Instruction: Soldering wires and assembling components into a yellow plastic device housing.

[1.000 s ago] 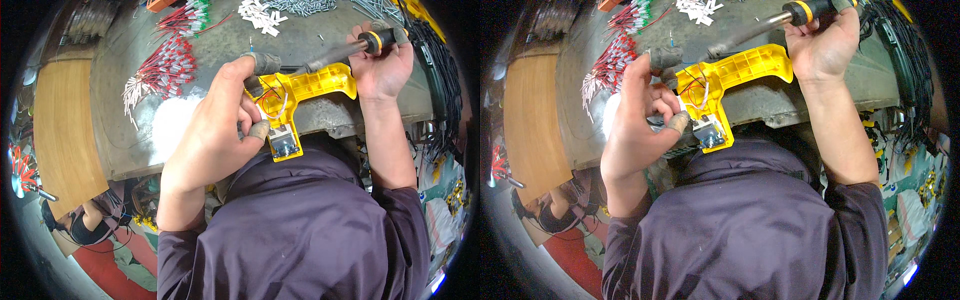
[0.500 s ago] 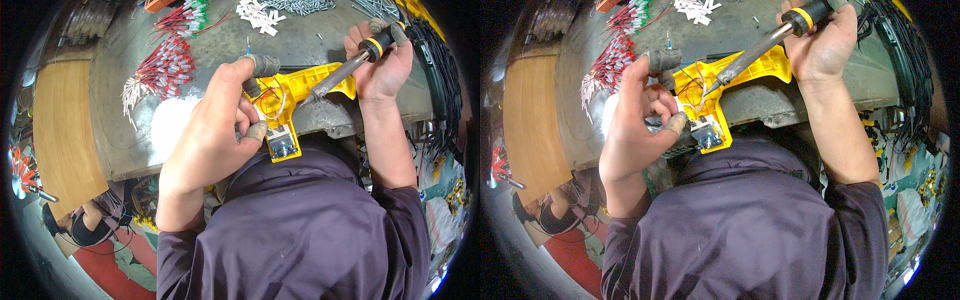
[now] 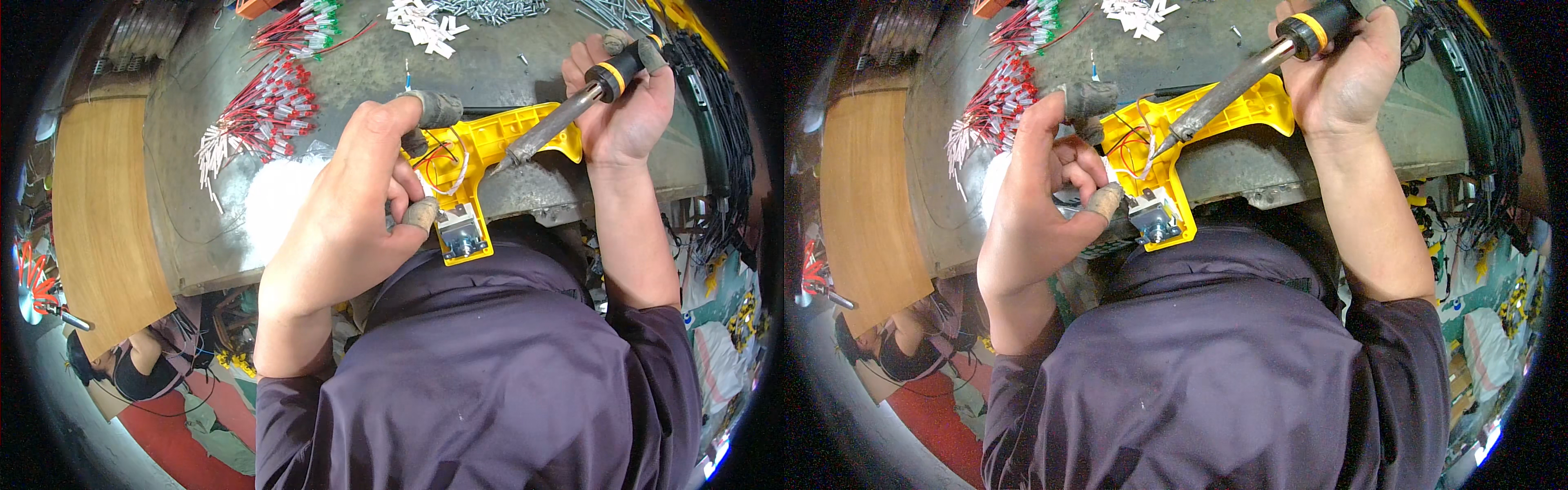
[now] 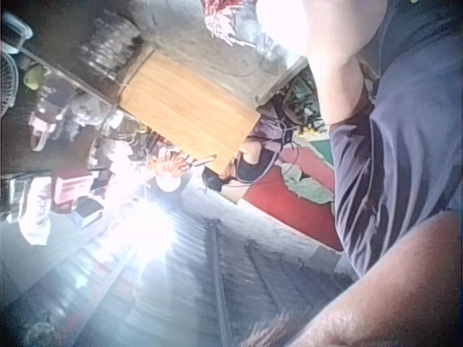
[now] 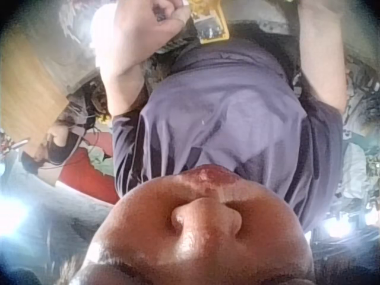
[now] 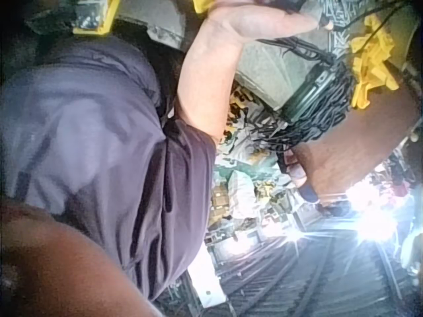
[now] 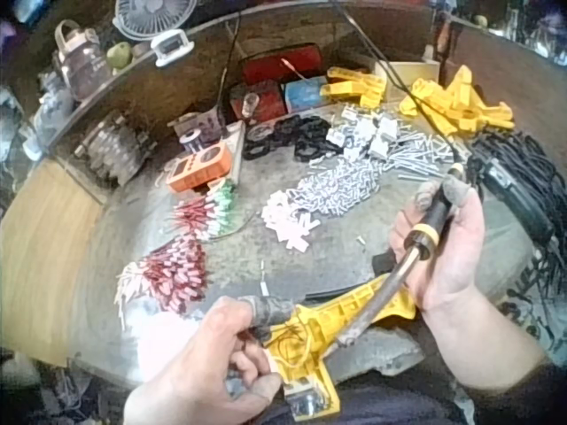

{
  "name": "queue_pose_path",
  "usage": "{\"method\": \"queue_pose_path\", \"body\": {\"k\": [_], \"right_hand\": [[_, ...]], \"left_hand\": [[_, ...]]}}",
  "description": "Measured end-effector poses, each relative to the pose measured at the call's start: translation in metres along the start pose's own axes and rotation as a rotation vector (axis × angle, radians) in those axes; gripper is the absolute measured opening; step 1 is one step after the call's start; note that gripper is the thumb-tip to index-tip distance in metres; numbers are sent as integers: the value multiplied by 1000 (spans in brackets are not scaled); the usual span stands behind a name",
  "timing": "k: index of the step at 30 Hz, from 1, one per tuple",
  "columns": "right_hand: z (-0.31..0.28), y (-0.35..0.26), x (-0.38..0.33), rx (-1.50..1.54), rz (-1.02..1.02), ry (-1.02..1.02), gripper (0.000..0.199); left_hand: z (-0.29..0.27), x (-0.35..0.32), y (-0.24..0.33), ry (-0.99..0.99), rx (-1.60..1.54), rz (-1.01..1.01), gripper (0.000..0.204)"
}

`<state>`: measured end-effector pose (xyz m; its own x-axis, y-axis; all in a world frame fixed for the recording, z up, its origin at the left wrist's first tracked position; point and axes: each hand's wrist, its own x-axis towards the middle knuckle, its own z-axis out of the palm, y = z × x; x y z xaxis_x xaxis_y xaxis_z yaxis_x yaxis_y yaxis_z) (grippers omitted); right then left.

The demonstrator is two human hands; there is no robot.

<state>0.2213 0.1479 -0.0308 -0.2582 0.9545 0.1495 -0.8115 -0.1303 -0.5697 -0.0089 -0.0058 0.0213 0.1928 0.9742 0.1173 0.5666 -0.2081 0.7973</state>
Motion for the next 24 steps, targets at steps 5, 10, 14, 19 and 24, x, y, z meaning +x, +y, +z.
{"method": "queue_pose_path", "body": {"k": [5, 10, 14, 19, 24], "right_hand": [[2, 0, 0, -18, -2, 37, 31], [4, 1, -1, -41, -3, 58, 30], [6, 2, -1, -27, -6, 53, 30], [0, 0, -1, 0, 11, 7, 30], [2, 1, -2, -7, 11, 26, 30]], "left_hand": [[0, 0, -3, -12, 9, 36, 85], [0, 3, 5, 3, 64, 53, 77], [4, 1, 10, 66, 205, 69, 69], [-10, -3, 13, 331, 378, 4, 56], [-36, -16, -33, 316, 523, -148, 51]]}}
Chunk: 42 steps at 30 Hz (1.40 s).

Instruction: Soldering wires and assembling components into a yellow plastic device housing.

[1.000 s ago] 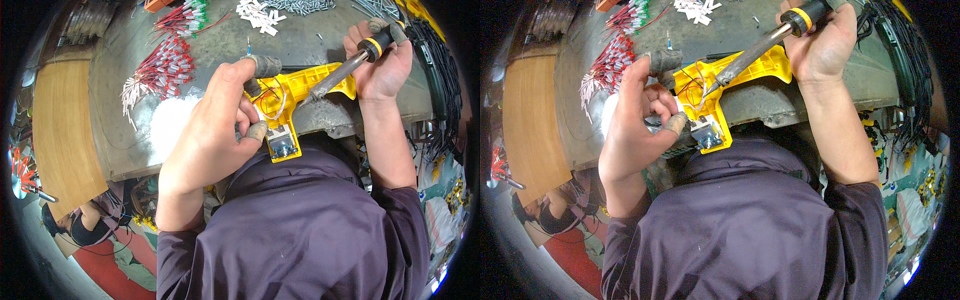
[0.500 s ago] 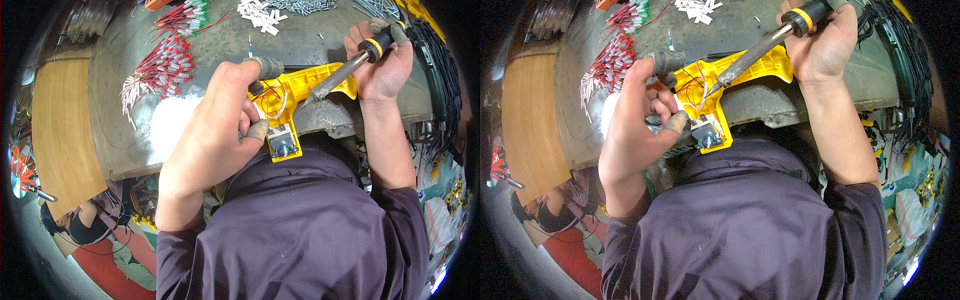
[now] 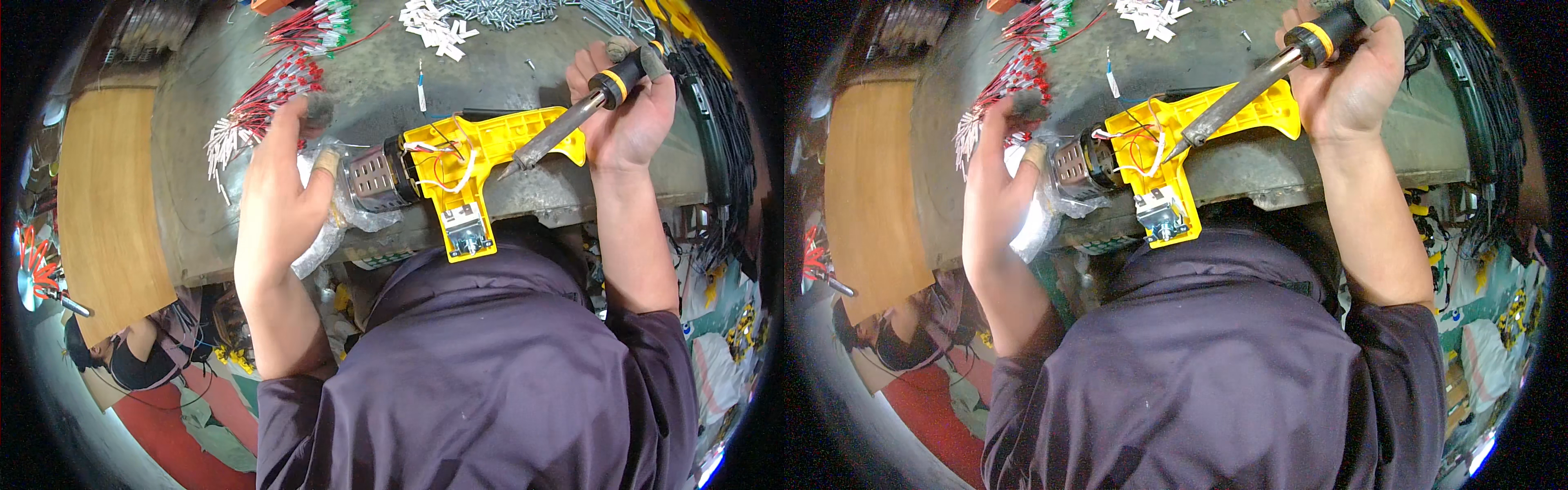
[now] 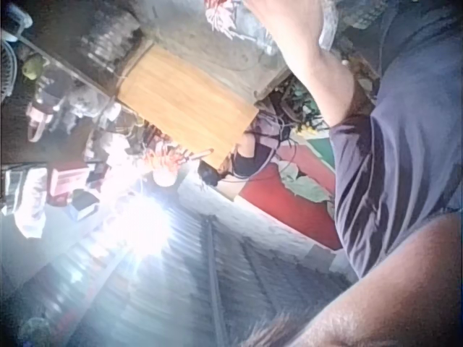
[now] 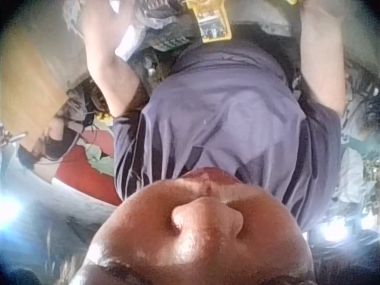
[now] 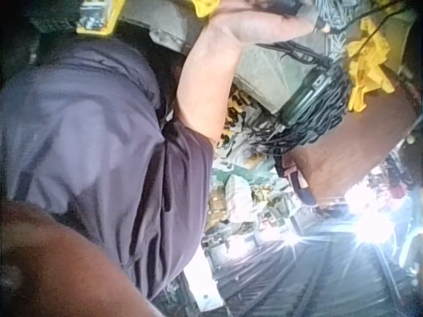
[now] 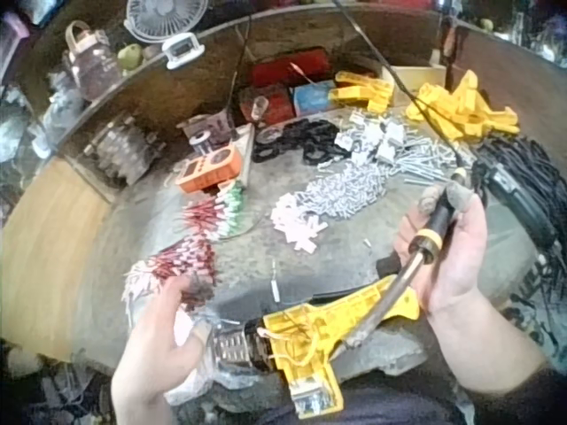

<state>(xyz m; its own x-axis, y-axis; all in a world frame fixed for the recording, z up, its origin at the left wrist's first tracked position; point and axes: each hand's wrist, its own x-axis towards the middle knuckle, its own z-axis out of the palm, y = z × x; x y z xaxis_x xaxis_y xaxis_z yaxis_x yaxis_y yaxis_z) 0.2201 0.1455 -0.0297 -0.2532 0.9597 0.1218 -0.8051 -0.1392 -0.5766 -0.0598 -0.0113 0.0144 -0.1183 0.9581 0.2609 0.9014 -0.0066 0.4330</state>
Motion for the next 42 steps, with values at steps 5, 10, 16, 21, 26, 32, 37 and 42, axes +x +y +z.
{"method": "queue_pose_path", "body": {"k": [5, 10, 16, 21, 26, 32, 37, 42], "right_hand": [[2, -2, 0, -2, 20, -54, 30], [16, 1, -6, -130, -75, 224, 31], [-3, 1, 2, -114, -26, 25, 31], [-5, 0, 1, -110, -29, 95, 32], [0, 1, -1, -51, -4, -8, 31], [0, -1, 0, -16, 20, 11, 28], [-7, -4, 1, -17, 40, -65, 30], [-2, -7, 1, -172, 7, 151, 31]], "left_hand": [[12, -6, -17, -7, -208, -71, 43], [17, -19, 35, 317, -526, -9, 35], [39, -49, 57, 188, -153, 784, 28], [42, -54, 55, 77, -78, 739, 35], [46, -49, 54, 48, -133, 613, 35], [47, -51, 53, 55, -157, 670, 39], [36, -47, 45, 188, -207, 457, 40], [34, -26, 51, 287, -715, -40, 48]]}}
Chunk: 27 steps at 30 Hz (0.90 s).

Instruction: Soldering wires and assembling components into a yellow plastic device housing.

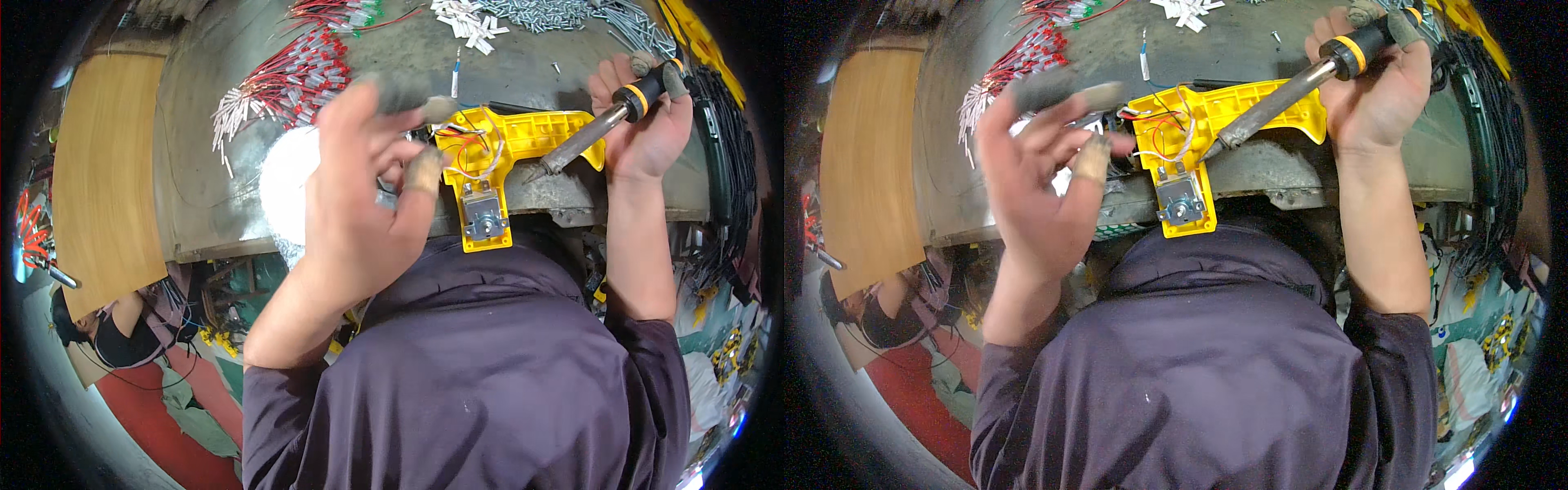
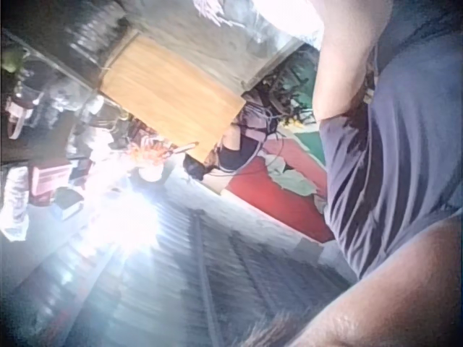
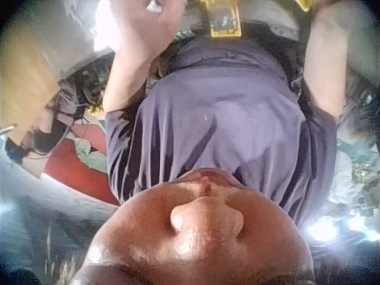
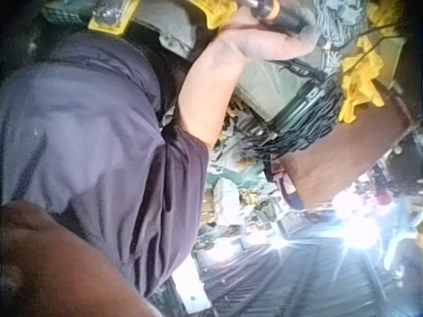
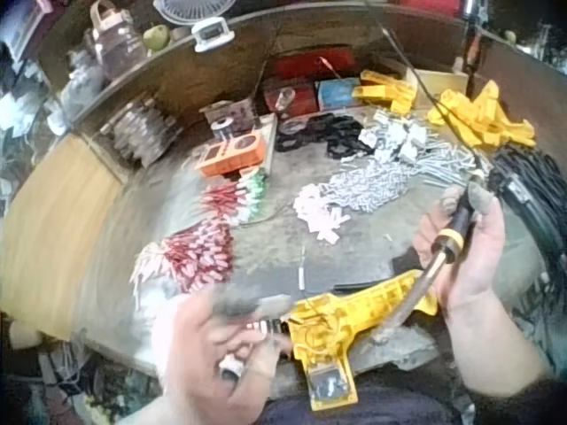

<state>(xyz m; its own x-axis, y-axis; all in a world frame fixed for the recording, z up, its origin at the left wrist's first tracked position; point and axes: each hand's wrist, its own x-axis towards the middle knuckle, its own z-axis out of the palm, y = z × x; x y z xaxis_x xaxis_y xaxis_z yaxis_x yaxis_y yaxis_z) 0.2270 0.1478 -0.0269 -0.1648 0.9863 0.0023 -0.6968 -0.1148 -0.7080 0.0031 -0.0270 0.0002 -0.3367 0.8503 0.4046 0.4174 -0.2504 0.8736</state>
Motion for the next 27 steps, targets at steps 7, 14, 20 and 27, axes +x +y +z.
{"method": "queue_pose_path", "body": {"k": [7, 14, 20, 27], "right_hand": [[9, 3, -10, -82, -3, -271, 33], [27, 13, -17, -328, -138, -63, 31], [5, 7, -6, -261, -3, -372, 31], [4, 8, -7, -276, 29, -325, 30]], "left_hand": [[-15, 30, 4, -347, 200, -170, 56], [-11, 36, -4, -448, 273, 165, 59], [-10, 39, -4, -474, 299, 186, 55], [-4, 40, 0, -571, 366, 215, 50]]}}
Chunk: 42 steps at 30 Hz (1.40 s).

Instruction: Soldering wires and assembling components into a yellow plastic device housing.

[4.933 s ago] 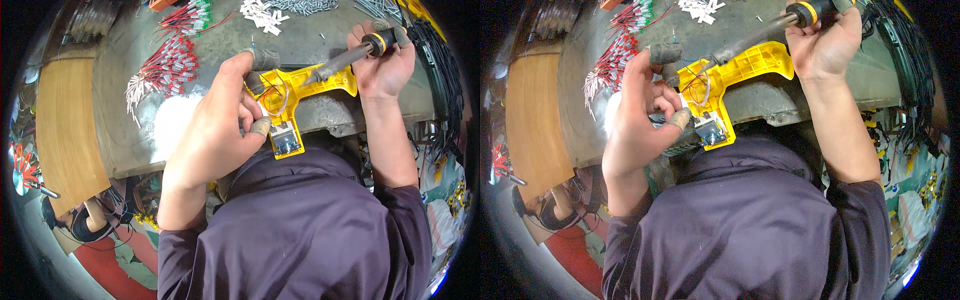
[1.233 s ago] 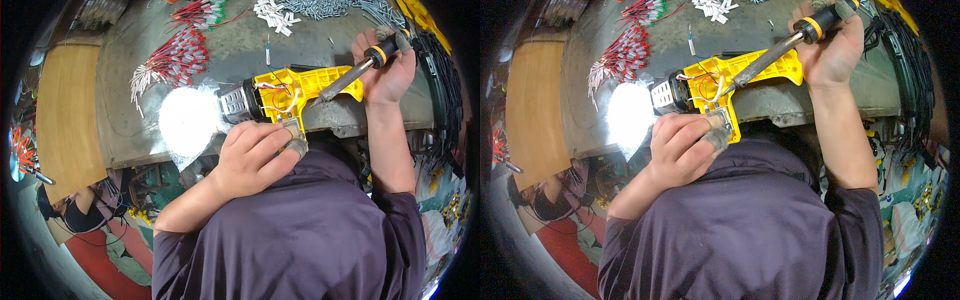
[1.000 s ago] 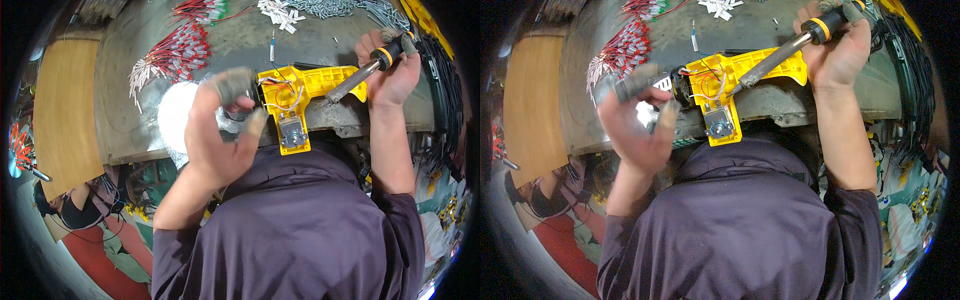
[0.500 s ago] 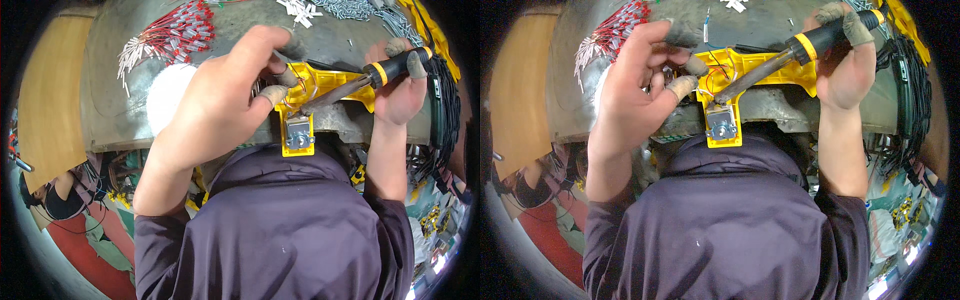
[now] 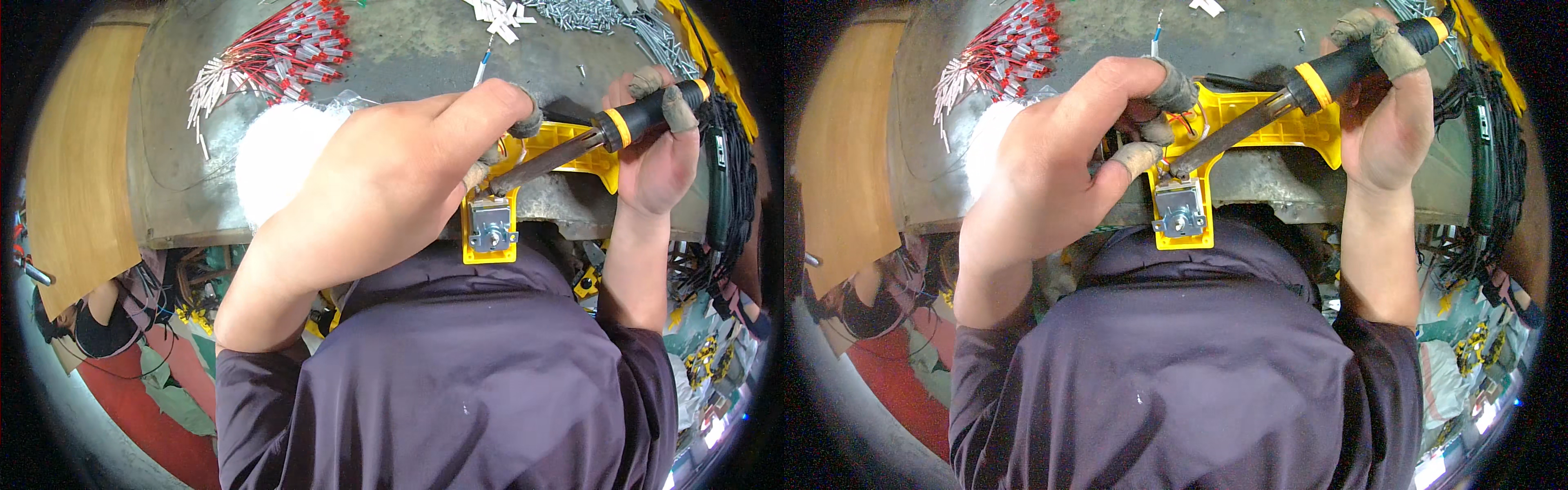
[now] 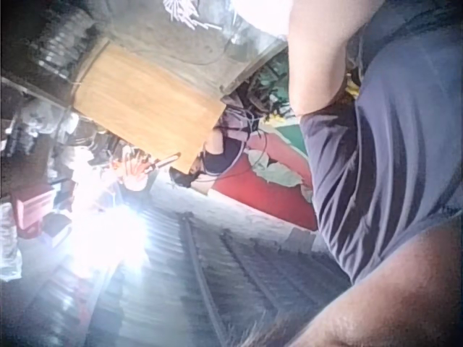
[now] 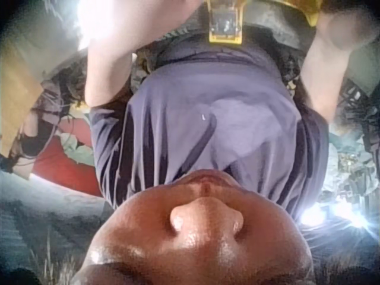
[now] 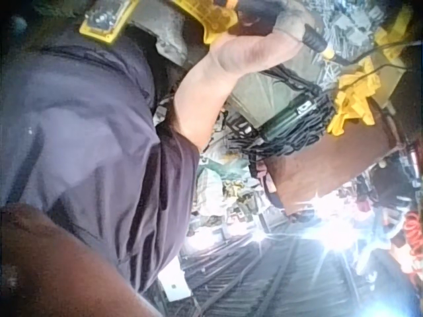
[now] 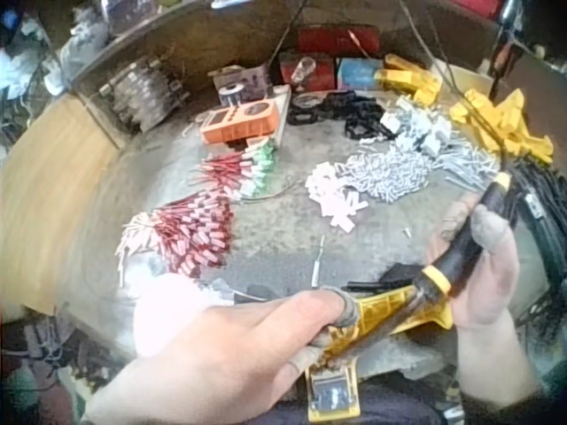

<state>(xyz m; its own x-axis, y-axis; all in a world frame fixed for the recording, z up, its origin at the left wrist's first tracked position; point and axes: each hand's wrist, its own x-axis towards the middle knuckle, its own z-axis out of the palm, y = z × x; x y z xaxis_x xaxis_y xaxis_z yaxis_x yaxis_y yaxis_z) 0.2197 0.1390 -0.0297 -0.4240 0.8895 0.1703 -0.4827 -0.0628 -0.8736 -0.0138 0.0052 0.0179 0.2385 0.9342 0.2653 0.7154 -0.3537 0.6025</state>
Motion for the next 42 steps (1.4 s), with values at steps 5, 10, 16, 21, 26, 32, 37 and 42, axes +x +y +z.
{"method": "queue_pose_path", "body": {"k": [5, 10, 16, 21, 26, 32, 37, 42], "right_hand": [[-1, -1, -2, 37, 5, 7, 30], [2, -1, -4, 8, -24, 75, 31], [-1, 1, -4, 42, 12, 83, 34], [10, -1, -6, -21, -14, 154, 31], [5, -2, -2, 8, -31, 22, 31], [-2, -1, -1, 16, -23, -19, 32], [4, -3, -4, -8, -42, 12, 33], [11, -4, -1, 72, -196, 108, 32]], "left_hand": [[0, 0, 3, -50, -5, -31, 50], [-2, 0, 6, -73, 35, -36, 53], [0, 0, 6, -60, 69, -19, 55], [-4, -4, 7, -79, 70, -26, 54], [1, -1, 1, -72, 43, 2, 52], [-2, -3, 2, -84, 42, -4, 52], [-1, -3, 1, -81, 55, 13, 52], [-2, -3, 1, -87, 61, -4, 55]]}}
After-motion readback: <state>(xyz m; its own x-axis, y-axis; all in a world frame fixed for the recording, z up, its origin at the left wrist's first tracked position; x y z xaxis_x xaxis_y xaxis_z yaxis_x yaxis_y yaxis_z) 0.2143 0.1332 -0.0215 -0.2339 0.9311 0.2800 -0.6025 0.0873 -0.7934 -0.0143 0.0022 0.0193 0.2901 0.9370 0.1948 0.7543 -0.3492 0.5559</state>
